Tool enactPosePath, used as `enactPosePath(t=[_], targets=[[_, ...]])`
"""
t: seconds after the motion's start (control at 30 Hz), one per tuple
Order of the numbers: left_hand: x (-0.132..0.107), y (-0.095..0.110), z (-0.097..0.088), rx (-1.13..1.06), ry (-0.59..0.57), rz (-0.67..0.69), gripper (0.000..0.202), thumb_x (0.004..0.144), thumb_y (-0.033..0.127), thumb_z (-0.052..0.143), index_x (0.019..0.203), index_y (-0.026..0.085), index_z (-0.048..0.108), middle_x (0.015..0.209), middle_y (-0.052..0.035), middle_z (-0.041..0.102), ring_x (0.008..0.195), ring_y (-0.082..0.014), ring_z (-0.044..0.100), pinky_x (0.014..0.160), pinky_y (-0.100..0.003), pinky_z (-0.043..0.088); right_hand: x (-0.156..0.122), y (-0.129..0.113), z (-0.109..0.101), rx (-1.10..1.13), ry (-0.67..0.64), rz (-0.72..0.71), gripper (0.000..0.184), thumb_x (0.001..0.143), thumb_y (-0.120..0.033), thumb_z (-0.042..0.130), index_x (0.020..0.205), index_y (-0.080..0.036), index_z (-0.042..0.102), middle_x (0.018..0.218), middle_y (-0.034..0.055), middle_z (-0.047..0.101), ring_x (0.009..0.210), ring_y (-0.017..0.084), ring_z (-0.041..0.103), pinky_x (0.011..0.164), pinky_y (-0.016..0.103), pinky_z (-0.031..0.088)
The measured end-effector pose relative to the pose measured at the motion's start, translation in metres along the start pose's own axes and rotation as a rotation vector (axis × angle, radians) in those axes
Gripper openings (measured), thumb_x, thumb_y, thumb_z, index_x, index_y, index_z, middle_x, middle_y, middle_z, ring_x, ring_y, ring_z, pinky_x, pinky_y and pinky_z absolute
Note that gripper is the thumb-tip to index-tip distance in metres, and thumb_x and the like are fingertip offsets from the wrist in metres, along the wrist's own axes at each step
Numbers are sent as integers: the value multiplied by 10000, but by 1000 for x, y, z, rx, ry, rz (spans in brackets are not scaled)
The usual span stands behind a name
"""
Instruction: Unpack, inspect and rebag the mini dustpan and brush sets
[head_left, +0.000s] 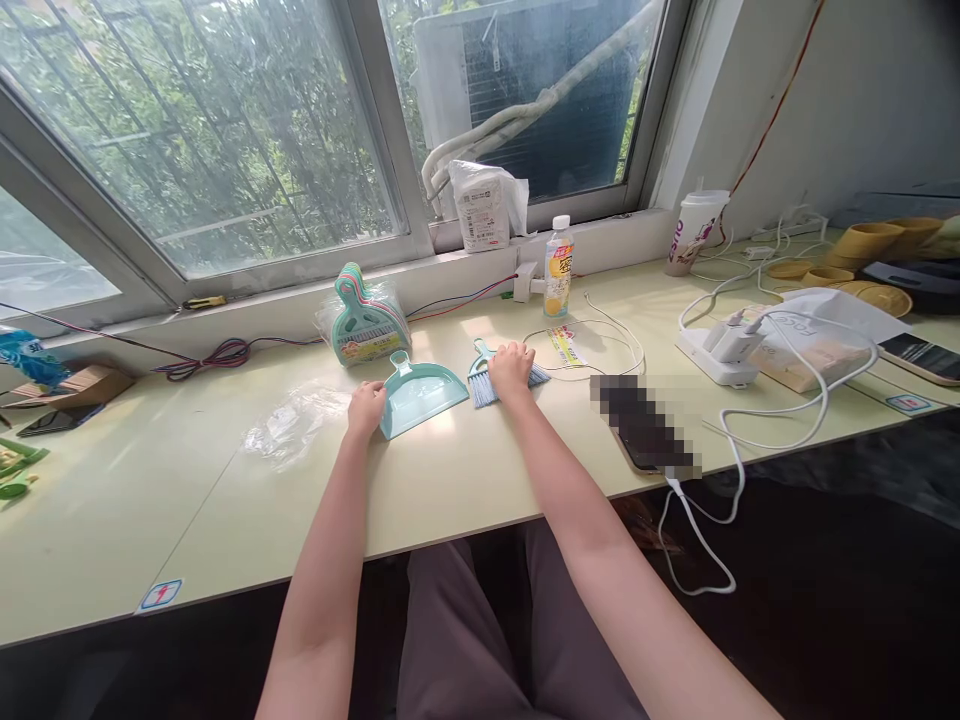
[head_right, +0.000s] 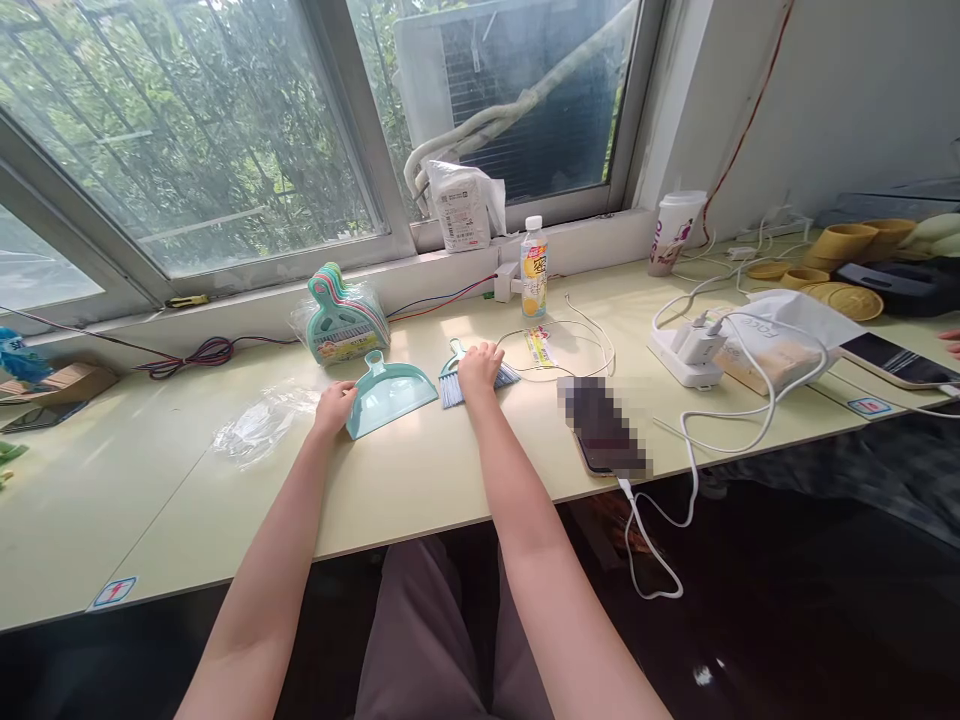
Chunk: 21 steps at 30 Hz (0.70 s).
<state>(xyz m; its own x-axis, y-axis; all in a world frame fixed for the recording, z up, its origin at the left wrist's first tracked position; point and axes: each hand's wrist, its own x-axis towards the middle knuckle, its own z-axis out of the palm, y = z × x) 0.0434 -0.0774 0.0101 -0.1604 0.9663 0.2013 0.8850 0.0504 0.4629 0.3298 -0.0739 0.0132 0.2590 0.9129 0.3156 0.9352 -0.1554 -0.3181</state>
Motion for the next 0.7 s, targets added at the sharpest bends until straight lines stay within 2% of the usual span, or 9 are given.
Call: enactPosePath(t=[0.27,0.53,0.7], targets=[[-5,5,-7,-41,69,-47,395,923,395,407,1096,204,706,1190,-107,664,1101,-274,597,901,-349,446,-5,-10,-6,-57,-16,-30,406,926,-434,444,1057,-127,674,1119,197,619,1085,324,458,920,442,276],[-10,8,-13,-32,111,-88,376,915,440,439,1039,195,695,1112,-122,696,1059,-291,621,846,-361,450,-6,-14,-3,-52,-21,-62,297,869,-402,585,991,-160,707,1072,182,649,1056,330,498,905,450,287],[-10,6,-12,43,107,-87,321,884,436,484,913,207,708,1075,-128,709,1024,-307,632,814,-369,455,-7,-15,-8,-33,-49,-48,236,843,-311,601,971,-147,713,1055,181,661,1051,319,517,900,441,287]])
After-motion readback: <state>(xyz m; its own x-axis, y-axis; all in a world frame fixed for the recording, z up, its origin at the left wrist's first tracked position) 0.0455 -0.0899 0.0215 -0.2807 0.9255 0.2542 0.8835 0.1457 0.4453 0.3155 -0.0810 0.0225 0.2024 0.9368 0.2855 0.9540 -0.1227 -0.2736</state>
